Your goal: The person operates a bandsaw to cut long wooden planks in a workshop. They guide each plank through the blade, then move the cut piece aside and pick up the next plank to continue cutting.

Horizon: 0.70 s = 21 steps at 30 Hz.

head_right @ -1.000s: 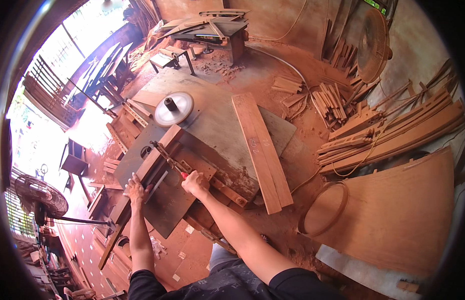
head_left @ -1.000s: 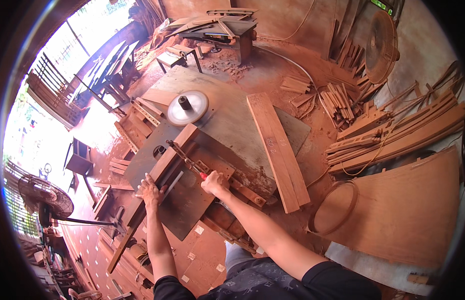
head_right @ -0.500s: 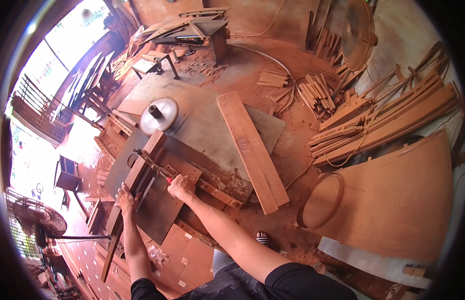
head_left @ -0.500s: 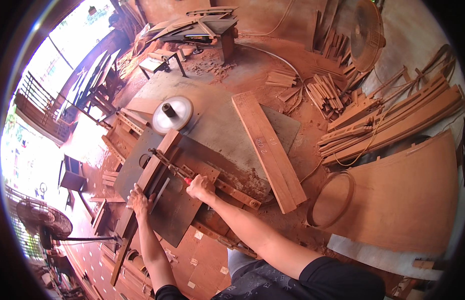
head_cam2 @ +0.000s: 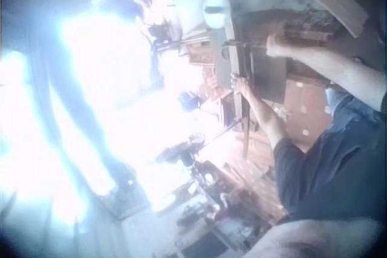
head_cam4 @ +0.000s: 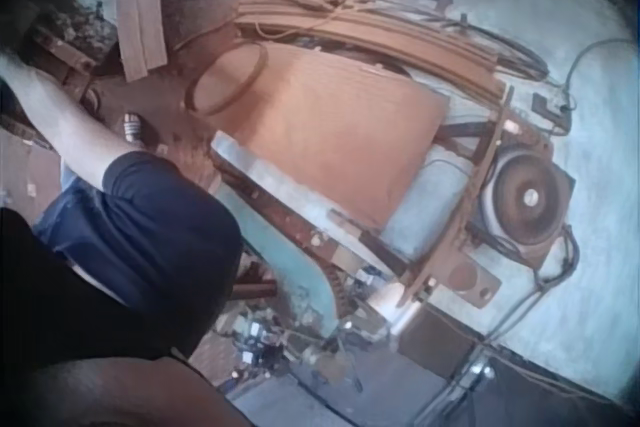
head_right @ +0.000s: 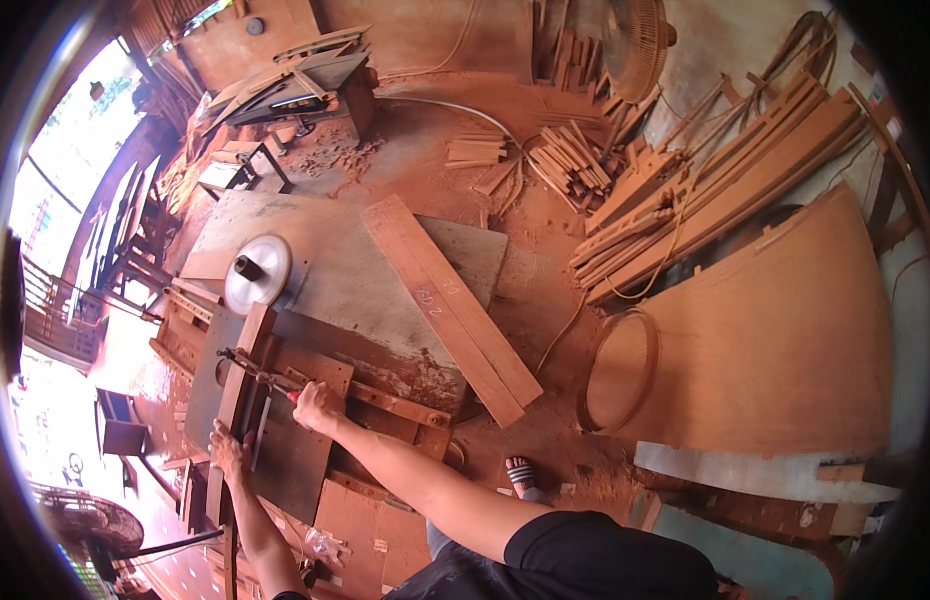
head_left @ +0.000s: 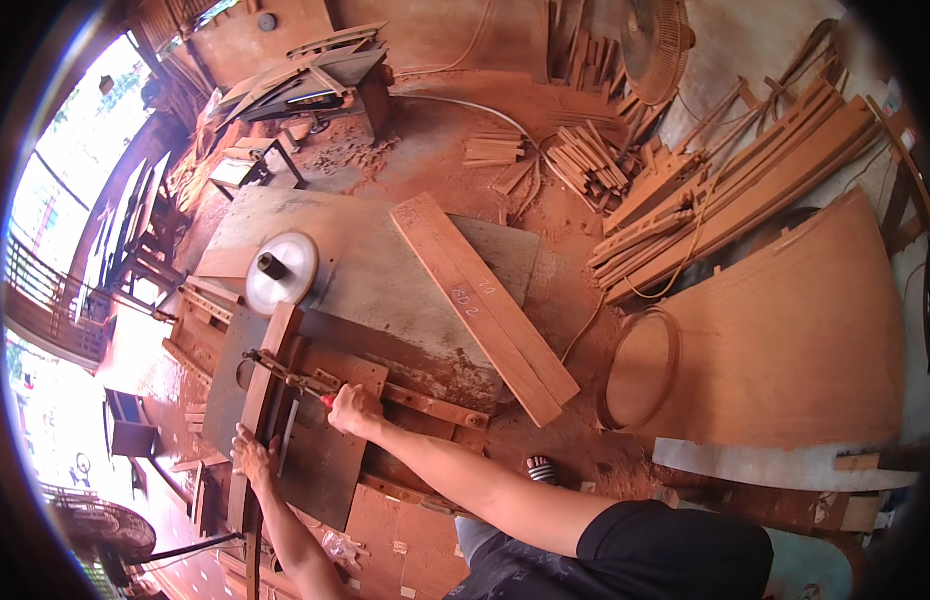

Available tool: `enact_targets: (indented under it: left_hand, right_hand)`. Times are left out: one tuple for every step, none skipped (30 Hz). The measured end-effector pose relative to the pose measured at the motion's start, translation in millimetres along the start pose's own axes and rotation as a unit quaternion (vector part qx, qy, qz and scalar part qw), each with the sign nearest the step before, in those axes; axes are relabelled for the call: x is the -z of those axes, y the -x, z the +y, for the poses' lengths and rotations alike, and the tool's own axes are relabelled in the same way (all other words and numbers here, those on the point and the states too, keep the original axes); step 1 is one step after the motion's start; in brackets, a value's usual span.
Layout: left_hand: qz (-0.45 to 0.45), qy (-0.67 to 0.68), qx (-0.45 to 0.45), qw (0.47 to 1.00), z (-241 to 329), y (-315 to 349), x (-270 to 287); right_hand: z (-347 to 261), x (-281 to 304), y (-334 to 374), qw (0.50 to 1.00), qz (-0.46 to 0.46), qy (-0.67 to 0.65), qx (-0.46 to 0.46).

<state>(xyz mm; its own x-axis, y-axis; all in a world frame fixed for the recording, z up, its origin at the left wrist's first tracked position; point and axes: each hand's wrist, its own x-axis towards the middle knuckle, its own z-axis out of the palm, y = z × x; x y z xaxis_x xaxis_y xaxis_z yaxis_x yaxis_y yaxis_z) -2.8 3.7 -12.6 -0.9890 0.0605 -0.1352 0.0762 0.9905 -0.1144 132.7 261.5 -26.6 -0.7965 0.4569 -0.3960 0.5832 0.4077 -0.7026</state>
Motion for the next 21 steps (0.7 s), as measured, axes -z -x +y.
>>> enact_targets:
  left_hand:
    - [0.002, 0.001, 0.001, 1.000, -7.8, -2.1, -5.9]
    - [0.002, -0.003, 0.001, 1.000, -18.3, 1.7, -8.3]
    - [0.004, -0.003, -0.013, 1.000, 2.4, -2.1, -1.4]
    - [0.004, -0.006, -0.014, 1.000, 9.7, 0.6, -0.3]
    - [0.003, -0.009, -0.015, 1.000, 16.8, 1.4, 3.8]
    - [-0.007, -0.013, -0.007, 1.000, 17.4, 6.1, 5.8]
    - [-0.002, -0.016, -0.018, 1.000, 24.8, 4.8, 10.6]
    - [0.003, -0.016, -0.028, 0.999, 29.2, 5.1, 12.0]
    - [0.008, -0.017, -0.042, 0.999, 39.4, 1.9, 14.2]
    - [0.005, -0.030, -0.066, 0.997, 69.2, -1.0, 21.3]
    - [0.002, -0.038, -0.023, 0.999, 19.3, 3.7, 9.6]
    - [-0.001, -0.047, 0.020, 0.999, -32.1, 13.9, 1.2]
    - [-0.002, -0.046, 0.012, 0.999, -32.5, 6.7, -9.9]
    - [-0.011, -0.059, 0.034, 0.998, -44.2, 17.1, -19.7]
    - [-0.017, -0.057, 0.047, 0.997, -60.3, 24.3, -24.4]
    - [0.007, -0.049, -0.042, 0.998, 30.4, -2.0, 6.3]
    - [0.019, -0.040, -0.094, 0.995, 79.2, -12.1, 16.5]
    - [0.046, -0.031, -0.166, 0.985, 143.5, -20.6, 29.2]
    - [0.027, -0.044, -0.068, 0.996, 44.0, -14.7, 6.8]
    - [0.015, -0.058, 0.020, 0.998, -46.2, 7.2, -8.5]
    - [0.009, -0.054, 0.015, 0.998, -40.4, 4.8, -13.5]
  right_hand:
    - [-1.6, -6.6, 3.4, 0.993, 0.038, 0.083, 0.075]
    - [-1.7, -20.4, 6.1, 0.971, 0.084, 0.169, 0.147]
    - [14.2, -36.4, -9.4, 0.913, 0.150, 0.308, 0.223]
    - [24.9, -51.5, -16.8, 0.845, 0.178, 0.430, 0.265]
    - [35.2, -66.1, -23.6, 0.755, 0.219, 0.540, 0.301]
    - [41.1, -78.1, -26.9, 0.672, 0.230, 0.634, 0.305]
    - [43.3, -86.6, -39.7, 0.688, 0.239, 0.614, 0.305]
    - [45.7, -93.0, -51.9, 0.702, 0.249, 0.594, 0.305]
    - [49.5, -96.7, -66.1, 0.716, 0.261, 0.574, 0.301]
    - [65.0, -100.0, -90.5, 0.703, 0.297, 0.582, 0.280]
    - [38.8, -123.2, -72.6, 0.687, 0.311, 0.570, 0.326]
    - [18.7, -143.6, -47.2, 0.764, 0.240, 0.478, 0.361]
    - [20.1, -121.0, -33.1, 0.831, 0.188, 0.399, 0.340]
    - [17.8, -123.9, -14.2, 0.750, 0.234, 0.509, 0.351]
    - [14.6, -129.0, -1.9, 0.653, 0.282, 0.604, 0.359]
    - [56.7, -137.5, -78.5, 0.733, 0.429, 0.484, 0.212]
    - [79.9, -132.1, -127.0, 0.749, 0.566, 0.315, 0.136]
    - [126.5, -112.5, -173.0, 0.716, 0.597, 0.351, 0.093]
    - [68.2, -154.4, -110.2, 0.724, 0.458, 0.472, 0.208]
    - [22.0, -168.8, -46.5, 0.697, 0.378, 0.527, 0.307]
    - [22.2, -138.5, -32.8, 0.668, 0.370, 0.566, 0.310]
